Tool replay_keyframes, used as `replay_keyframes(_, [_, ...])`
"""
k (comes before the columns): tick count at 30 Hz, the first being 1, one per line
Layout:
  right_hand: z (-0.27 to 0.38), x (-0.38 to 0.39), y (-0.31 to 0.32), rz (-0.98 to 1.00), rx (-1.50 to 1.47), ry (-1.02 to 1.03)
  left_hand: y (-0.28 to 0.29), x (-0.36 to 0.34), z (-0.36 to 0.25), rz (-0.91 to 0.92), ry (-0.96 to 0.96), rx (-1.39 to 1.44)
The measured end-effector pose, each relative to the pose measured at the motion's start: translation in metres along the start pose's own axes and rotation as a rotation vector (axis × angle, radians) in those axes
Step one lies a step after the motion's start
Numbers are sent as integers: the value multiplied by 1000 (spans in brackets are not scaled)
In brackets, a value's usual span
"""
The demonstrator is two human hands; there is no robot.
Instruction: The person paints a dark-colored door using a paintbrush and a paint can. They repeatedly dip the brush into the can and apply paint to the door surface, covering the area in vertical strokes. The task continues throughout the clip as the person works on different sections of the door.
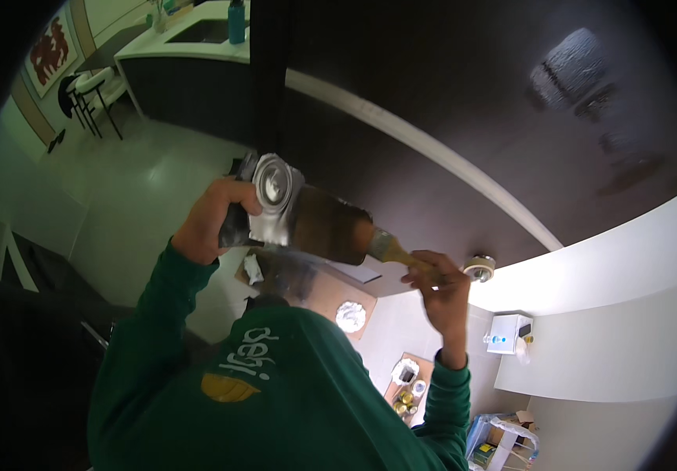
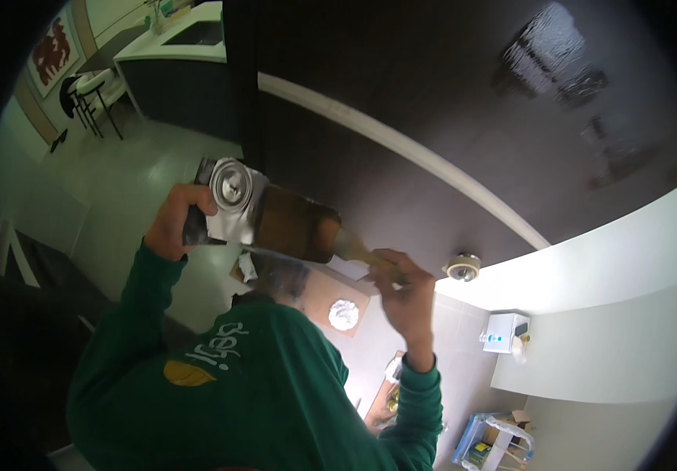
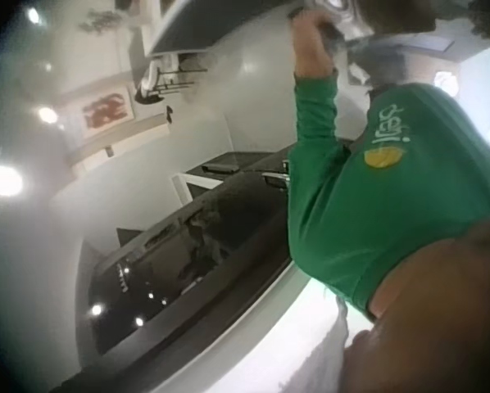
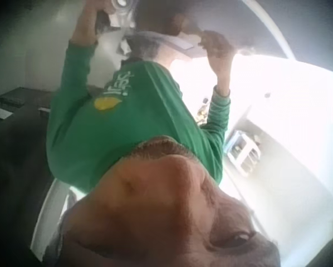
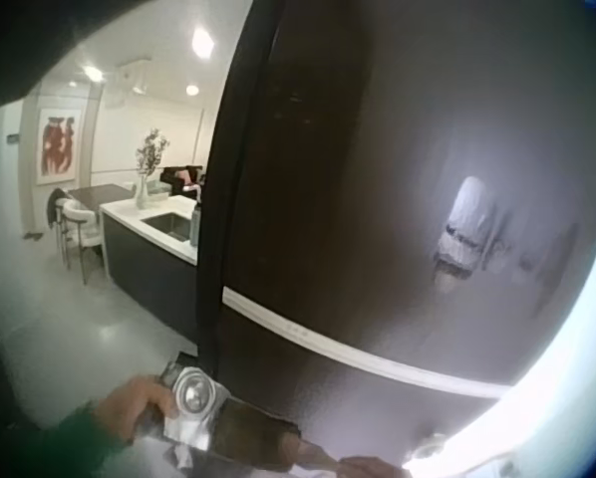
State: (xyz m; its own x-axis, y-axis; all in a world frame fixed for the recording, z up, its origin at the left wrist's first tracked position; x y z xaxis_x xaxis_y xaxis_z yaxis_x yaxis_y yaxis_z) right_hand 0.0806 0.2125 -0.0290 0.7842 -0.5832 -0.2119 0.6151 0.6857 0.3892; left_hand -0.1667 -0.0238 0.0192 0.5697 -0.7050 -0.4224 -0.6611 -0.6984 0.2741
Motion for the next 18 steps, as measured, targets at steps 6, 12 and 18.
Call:
replay_keyframes(6, [6, 0, 4, 2, 222, 104, -3, 7, 39, 94, 78, 365])
replay_keyframes(12, [39, 5, -3, -91, 384, 391, -11, 0, 37, 153, 232, 419])
replay_keyframes(18, [16, 12, -20, -5, 518, 484, -3, 8, 21, 75, -336, -216])
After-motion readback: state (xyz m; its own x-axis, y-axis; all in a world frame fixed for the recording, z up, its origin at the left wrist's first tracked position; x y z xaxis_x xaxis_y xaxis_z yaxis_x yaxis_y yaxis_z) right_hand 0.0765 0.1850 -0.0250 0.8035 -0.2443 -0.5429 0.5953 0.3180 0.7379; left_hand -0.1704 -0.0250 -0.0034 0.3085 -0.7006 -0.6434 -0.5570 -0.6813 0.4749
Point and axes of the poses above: each hand's wrist, its own x-axis away from the middle knuckle, its own y-axis out of the back of the hand, z = x × y, the point moved 7 cm from there along -x, towards the middle knuckle, and after that the axes turned 2 degrees about y, right-handed, at the moved point
